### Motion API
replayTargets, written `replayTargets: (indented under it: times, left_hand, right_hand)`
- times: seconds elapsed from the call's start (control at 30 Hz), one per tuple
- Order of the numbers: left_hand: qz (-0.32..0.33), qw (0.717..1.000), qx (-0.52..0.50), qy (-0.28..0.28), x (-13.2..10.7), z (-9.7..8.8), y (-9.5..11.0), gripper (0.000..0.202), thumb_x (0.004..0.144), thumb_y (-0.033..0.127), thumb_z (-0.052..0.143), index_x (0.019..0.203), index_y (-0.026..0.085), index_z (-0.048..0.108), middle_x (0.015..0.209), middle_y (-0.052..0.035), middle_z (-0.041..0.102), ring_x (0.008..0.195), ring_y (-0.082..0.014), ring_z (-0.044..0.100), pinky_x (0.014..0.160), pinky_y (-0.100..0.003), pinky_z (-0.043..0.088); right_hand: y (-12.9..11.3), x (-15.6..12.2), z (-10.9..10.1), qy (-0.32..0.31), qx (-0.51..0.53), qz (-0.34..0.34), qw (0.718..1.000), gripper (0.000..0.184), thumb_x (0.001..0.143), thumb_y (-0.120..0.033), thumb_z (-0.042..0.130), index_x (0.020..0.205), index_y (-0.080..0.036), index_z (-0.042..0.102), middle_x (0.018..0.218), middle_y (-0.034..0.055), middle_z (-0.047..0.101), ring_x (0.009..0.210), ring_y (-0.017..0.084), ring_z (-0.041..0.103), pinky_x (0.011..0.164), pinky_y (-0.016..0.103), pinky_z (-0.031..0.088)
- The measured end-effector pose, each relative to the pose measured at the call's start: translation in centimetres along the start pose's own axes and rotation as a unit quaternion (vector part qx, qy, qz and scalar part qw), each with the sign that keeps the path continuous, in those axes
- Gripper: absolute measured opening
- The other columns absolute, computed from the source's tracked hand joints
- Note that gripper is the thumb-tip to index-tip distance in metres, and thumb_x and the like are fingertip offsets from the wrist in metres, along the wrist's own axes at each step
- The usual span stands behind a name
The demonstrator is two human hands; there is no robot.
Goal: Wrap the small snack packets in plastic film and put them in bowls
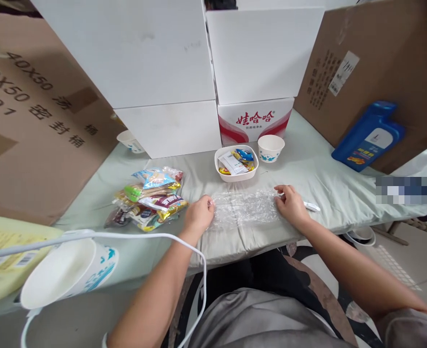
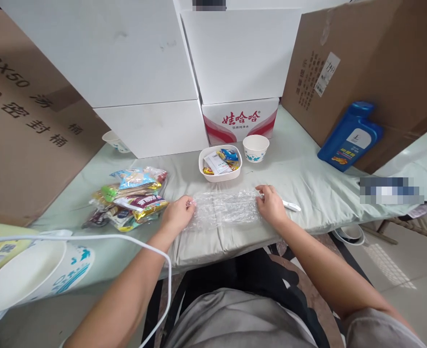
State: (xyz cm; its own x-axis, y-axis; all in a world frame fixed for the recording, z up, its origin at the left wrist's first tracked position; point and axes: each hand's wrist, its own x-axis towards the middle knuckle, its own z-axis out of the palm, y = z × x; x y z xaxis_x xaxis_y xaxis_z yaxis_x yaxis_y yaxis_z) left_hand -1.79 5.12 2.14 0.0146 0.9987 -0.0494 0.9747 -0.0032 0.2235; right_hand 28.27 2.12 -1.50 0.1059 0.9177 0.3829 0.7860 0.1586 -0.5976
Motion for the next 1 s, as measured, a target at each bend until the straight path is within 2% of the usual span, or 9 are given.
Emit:
replayTargets:
  times: [0.17, 0.37, 0.5, 0.57, 0.63, 0.77, 0.83, 0.9, 1.0]
  left_hand:
    - [0.014, 0.998, 0.057, -0.006, 0.0, 0.1, 0.6, 0.026, 0.093, 0.035, 0.041, 0.103, 0.022, 0.062, 0.091, -0.0088, 0.073, 0.088, -0.0264, 0.068, 0.067, -0.031, 0.044]
    - [0.010, 0.999, 0.053, -0.001, 0.0, 0.0, 0.7, 0.027, 0.092, 0.035, 0.042, 0.101, 0.020, 0.063, 0.088, -0.0113, 0.070, 0.086, -0.0282, 0.067, 0.071, -0.034, 0.047]
    - [0.022, 0.994, -0.013, 0.110, 0.8, 0.5, 0.0, 0.033, 0.077, 0.043, 0.064, 0.097, 0.017, 0.063, 0.106, -0.0158, 0.064, 0.108, -0.0341, 0.058, 0.090, -0.044, 0.045]
    - [0.044, 0.988, -0.103, 0.104, 1.5, 0.8, -0.3, 0.027, 0.066, 0.039, 0.072, 0.082, 0.019, 0.062, 0.113, -0.0144, 0.063, 0.115, -0.0338, 0.053, 0.097, -0.045, 0.042]
    - [0.062, 0.963, -0.258, 0.047, 2.1, 1.1, -0.4, 0.021, 0.065, 0.032, 0.070, 0.069, 0.020, 0.053, 0.113, -0.0103, 0.064, 0.110, -0.0278, 0.057, 0.095, -0.042, 0.045]
    - [-0.005, 0.859, -0.510, -0.033, 2.9, 0.8, -1.1, 0.022, 0.069, 0.028, 0.060, 0.076, 0.021, 0.040, 0.100, -0.0058, 0.067, 0.077, -0.0177, 0.067, 0.072, -0.034, 0.052]
    - [-0.050, 0.873, -0.484, 0.032, 2.8, 0.3, -1.5, 0.020, 0.070, 0.023, 0.058, 0.080, 0.021, 0.041, 0.096, -0.0060, 0.066, 0.073, -0.0180, 0.066, 0.070, -0.035, 0.052]
    - [-0.038, 0.911, -0.373, 0.172, 2.0, -0.1, -1.6, 0.015, 0.072, 0.017, 0.056, 0.085, 0.020, 0.047, 0.103, -0.0097, 0.063, 0.090, -0.0220, 0.065, 0.080, -0.039, 0.052]
    - [0.108, 0.933, -0.197, 0.282, -0.2, 0.1, -0.5, 0.012, 0.080, 0.015, 0.052, 0.091, 0.019, 0.057, 0.114, -0.0135, 0.059, 0.115, -0.0270, 0.055, 0.099, -0.044, 0.044]
  right_hand:
    - [-2.1, -0.3, -0.9, 0.058, -0.096, -0.137, 0.984, 0.023, 0.086, -0.015, 0.049, 0.104, -0.018, 0.062, 0.105, 0.0134, 0.060, 0.099, 0.028, 0.056, 0.088, 0.047, 0.047]
    - [-4.3, -1.7, 0.8, -0.161, -0.093, -0.258, 0.948, 0.033, 0.095, -0.033, 0.049, 0.122, -0.017, 0.060, 0.124, 0.0142, 0.061, 0.115, 0.028, 0.054, 0.098, 0.046, 0.045]
    - [-3.9, -2.4, 2.1, -0.215, -0.137, -0.237, 0.938, 0.050, 0.095, -0.042, 0.048, 0.139, -0.018, 0.049, 0.148, 0.0142, 0.044, 0.135, 0.032, 0.039, 0.110, 0.052, 0.034]
    - [-3.7, -2.5, 2.2, -0.220, -0.137, -0.233, 0.937, 0.051, 0.095, -0.042, 0.046, 0.141, -0.019, 0.048, 0.149, 0.0141, 0.043, 0.136, 0.032, 0.038, 0.110, 0.053, 0.034]
    - [-3.7, -2.5, 2.1, -0.218, -0.136, -0.234, 0.938, 0.050, 0.095, -0.042, 0.047, 0.140, -0.019, 0.049, 0.148, 0.0141, 0.043, 0.136, 0.032, 0.039, 0.110, 0.053, 0.034]
    - [-3.8, -2.4, 1.9, -0.215, -0.138, -0.235, 0.938, 0.050, 0.095, -0.040, 0.049, 0.139, -0.017, 0.050, 0.148, 0.0138, 0.044, 0.136, 0.031, 0.039, 0.111, 0.051, 0.034]
    - [-3.8, -2.4, 1.9, -0.216, -0.140, -0.234, 0.938, 0.050, 0.094, -0.040, 0.050, 0.139, -0.017, 0.050, 0.148, 0.0136, 0.045, 0.135, 0.031, 0.039, 0.111, 0.050, 0.034]
    - [-3.8, -2.4, 2.0, -0.214, -0.142, -0.232, 0.938, 0.050, 0.094, -0.040, 0.050, 0.138, -0.016, 0.051, 0.147, 0.0137, 0.045, 0.135, 0.032, 0.040, 0.110, 0.050, 0.034]
    - [-3.9, -2.6, 2.2, -0.209, -0.145, -0.233, 0.939, 0.049, 0.094, -0.040, 0.050, 0.138, -0.017, 0.051, 0.147, 0.0133, 0.046, 0.134, 0.032, 0.041, 0.109, 0.051, 0.035]
